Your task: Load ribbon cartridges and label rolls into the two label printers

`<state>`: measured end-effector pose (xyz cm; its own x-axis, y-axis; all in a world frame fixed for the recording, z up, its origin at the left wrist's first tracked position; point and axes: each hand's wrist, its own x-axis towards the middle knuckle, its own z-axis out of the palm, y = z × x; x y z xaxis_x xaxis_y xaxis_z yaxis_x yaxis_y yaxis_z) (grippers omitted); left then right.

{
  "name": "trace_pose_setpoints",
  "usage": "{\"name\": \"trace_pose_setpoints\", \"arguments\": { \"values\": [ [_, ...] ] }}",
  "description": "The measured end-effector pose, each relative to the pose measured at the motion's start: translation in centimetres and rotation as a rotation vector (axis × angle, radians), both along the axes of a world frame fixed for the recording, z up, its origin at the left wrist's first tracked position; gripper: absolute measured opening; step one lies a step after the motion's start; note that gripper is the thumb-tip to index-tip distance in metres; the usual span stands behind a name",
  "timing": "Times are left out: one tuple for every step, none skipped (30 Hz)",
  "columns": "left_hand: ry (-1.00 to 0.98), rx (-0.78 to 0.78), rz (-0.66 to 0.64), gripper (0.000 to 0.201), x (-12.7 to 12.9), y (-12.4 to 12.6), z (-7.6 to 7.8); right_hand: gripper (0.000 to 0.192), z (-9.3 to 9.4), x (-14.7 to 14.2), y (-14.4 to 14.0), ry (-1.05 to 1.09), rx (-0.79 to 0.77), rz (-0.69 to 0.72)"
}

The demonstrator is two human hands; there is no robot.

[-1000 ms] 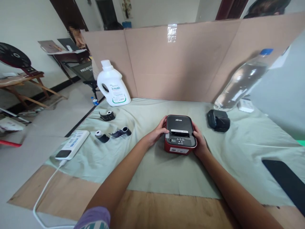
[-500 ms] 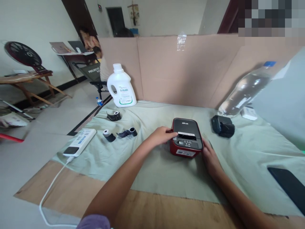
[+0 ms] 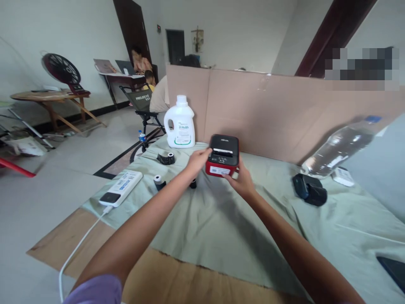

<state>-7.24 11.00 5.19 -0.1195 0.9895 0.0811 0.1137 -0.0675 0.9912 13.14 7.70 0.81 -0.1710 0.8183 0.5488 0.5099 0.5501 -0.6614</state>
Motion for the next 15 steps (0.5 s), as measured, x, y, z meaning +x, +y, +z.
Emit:
{"name": "trace_pose_setpoints", "arguments": {
  "values": [
    [-0.051, -0.017, 0.045, 0.036, -1.5, 1.1, 0.1, 0.094, 0.3, -2.1, 1.7, 0.013, -0.008, 0.031],
    [-0.088, -0.050, 0.098, 0.033, -2.9, 2.2, 0.1, 0.094, 0.4, -4.0, 3.1, 0.017, -0.023, 0.057],
    [-0.112, -0.082, 0.150, 0.029, -4.2, 3.1, 0.0, 0.095, 0.4, -5.9, 4.3, 0.019, -0.039, 0.073],
    [-0.127, -0.109, 0.203, 0.026, -5.3, 3.9, -0.3, 0.094, 0.2, -7.6, 5.3, 0.020, -0.065, 0.079],
    [-0.132, -0.128, 0.243, 0.025, -6.3, 4.6, -0.6, 0.092, -0.2, -9.0, 6.0, 0.020, -0.097, 0.082],
    [-0.134, -0.141, 0.274, 0.024, -7.1, 5.2, -1.0, 0.091, -0.6, -10.3, 6.6, 0.023, -0.126, 0.086],
    [-0.134, -0.149, 0.297, 0.024, -7.7, 5.6, -1.5, 0.090, -1.1, -11.2, 7.1, 0.028, -0.151, 0.091],
    [-0.132, -0.155, 0.311, 0.024, -8.2, 5.9, -2.0, 0.089, -1.7, -11.9, 7.5, 0.033, -0.170, 0.096],
    [-0.132, -0.161, 0.325, 0.025, -8.6, 6.2, -2.5, 0.088, -2.2, -12.5, 7.8, 0.040, -0.184, 0.099],
    [-0.131, -0.165, 0.337, 0.025, -8.9, 6.4, -3.0, 0.088, -2.7, -12.8, 8.0, 0.047, -0.194, 0.101],
    [-0.130, -0.169, 0.347, 0.025, -9.0, 6.6, -3.4, 0.088, -3.2, -13.0, 8.3, 0.057, -0.202, 0.101],
    [-0.126, -0.174, 0.356, 0.026, -9.1, 6.8, -3.9, 0.088, -3.7, -13.2, 8.5, 0.067, -0.206, 0.102],
    [-0.120, -0.179, 0.365, 0.026, -9.1, 7.0, -4.3, 0.089, -4.1, -13.3, 8.7, 0.080, -0.205, 0.106],
    [-0.112, -0.186, 0.372, 0.027, -9.1, 7.1, -4.6, 0.090, -4.5, -13.3, 8.9, 0.092, -0.203, 0.113],
    [-0.102, -0.192, 0.378, 0.027, -9.1, 7.3, -4.9, 0.091, -4.8, -13.4, 9.1, 0.101, -0.199, 0.126]
  ]
}}
